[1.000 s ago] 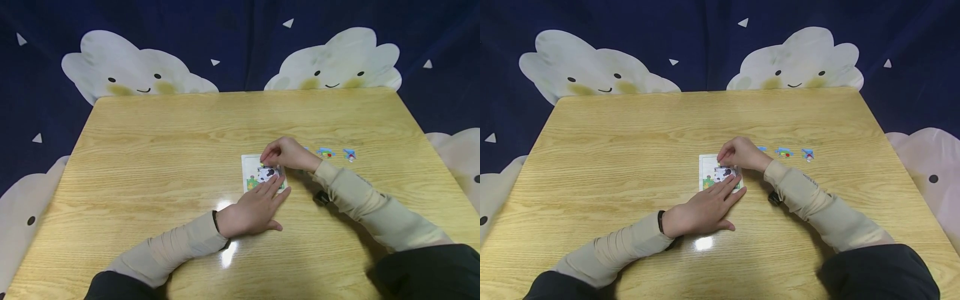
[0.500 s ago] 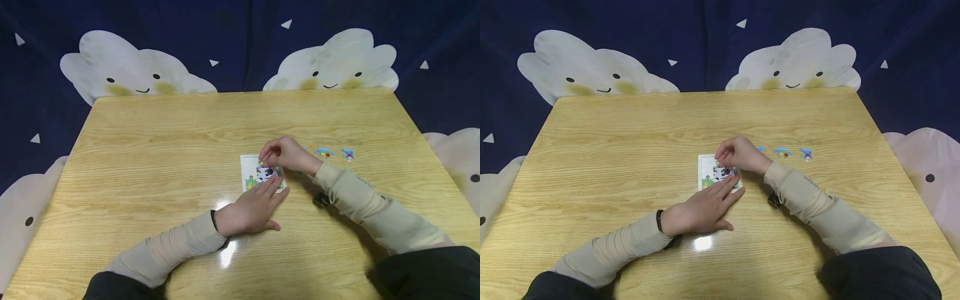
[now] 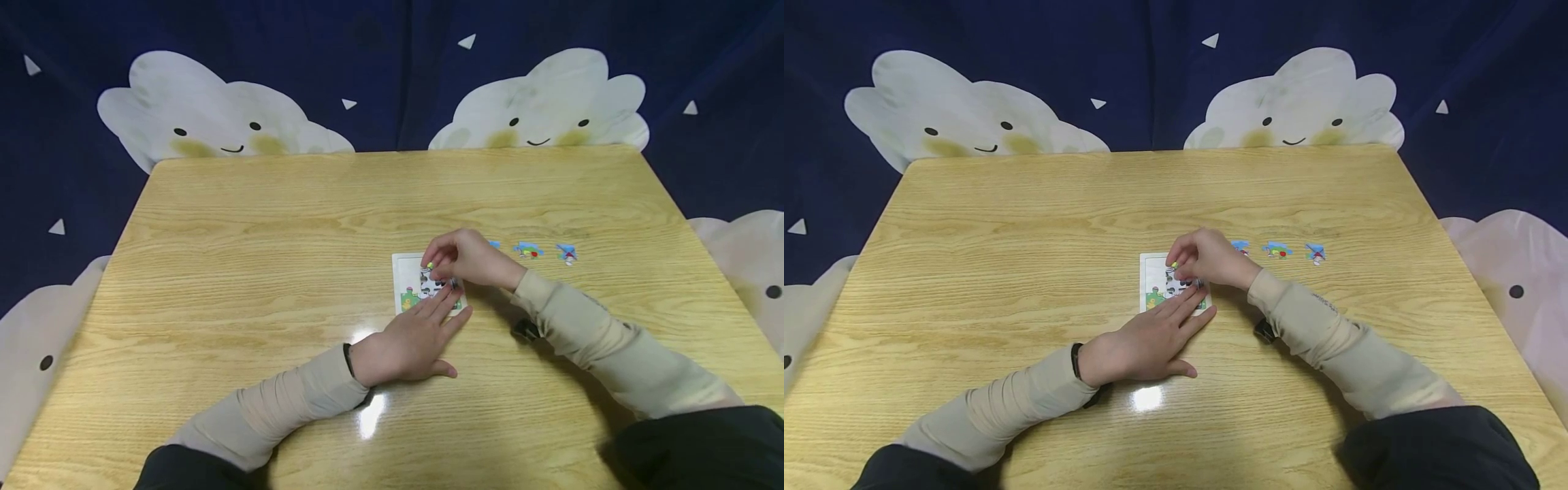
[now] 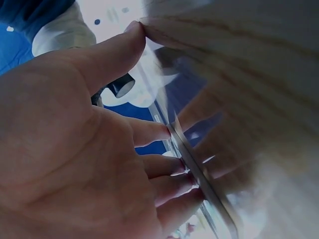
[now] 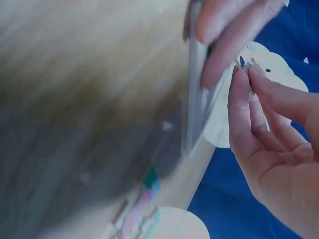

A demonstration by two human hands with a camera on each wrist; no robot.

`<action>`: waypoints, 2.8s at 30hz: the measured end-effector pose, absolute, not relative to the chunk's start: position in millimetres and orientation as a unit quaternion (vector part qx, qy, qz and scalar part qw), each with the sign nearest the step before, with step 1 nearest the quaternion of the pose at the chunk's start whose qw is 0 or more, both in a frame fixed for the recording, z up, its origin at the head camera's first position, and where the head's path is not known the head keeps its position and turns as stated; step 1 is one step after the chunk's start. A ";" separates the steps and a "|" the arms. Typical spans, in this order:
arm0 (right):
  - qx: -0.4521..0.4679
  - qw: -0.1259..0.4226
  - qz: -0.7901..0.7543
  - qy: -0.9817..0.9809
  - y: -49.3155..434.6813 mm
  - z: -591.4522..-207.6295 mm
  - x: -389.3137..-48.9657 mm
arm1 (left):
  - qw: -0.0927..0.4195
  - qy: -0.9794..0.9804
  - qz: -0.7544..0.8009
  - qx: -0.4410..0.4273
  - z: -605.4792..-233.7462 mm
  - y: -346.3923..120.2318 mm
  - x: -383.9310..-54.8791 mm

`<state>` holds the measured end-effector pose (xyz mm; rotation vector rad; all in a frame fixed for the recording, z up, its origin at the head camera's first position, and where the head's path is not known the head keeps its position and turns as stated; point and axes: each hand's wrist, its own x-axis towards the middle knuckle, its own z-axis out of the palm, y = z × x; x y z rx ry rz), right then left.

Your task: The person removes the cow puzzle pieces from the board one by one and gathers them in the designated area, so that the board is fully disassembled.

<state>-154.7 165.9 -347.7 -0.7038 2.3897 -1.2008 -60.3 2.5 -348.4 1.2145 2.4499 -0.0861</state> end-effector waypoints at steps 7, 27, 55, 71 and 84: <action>-0.240 0.166 -0.420 0.859 185.4 -340.4 -153.3 | 0.190 0.878 -0.033 0.438 -348.0 1.6 -59.2; -0.186 0.134 -0.341 0.912 278.1 -333.5 -139.1 | 0.192 0.878 -0.020 0.439 -346.7 0.9 -57.7; -0.194 0.038 -0.277 0.940 301.8 -348.8 -127.2 | 0.179 0.876 -0.023 0.447 -346.8 -0.9 -55.8; -0.235 0.072 -0.326 0.913 241.9 -342.6 -133.6 | 0.152 0.879 -0.029 0.451 -344.6 -1.9 -50.8; -0.255 0.114 -0.339 0.898 199.6 -348.7 -144.3 | 0.138 0.874 -0.034 0.464 -348.3 -18.2 -34.9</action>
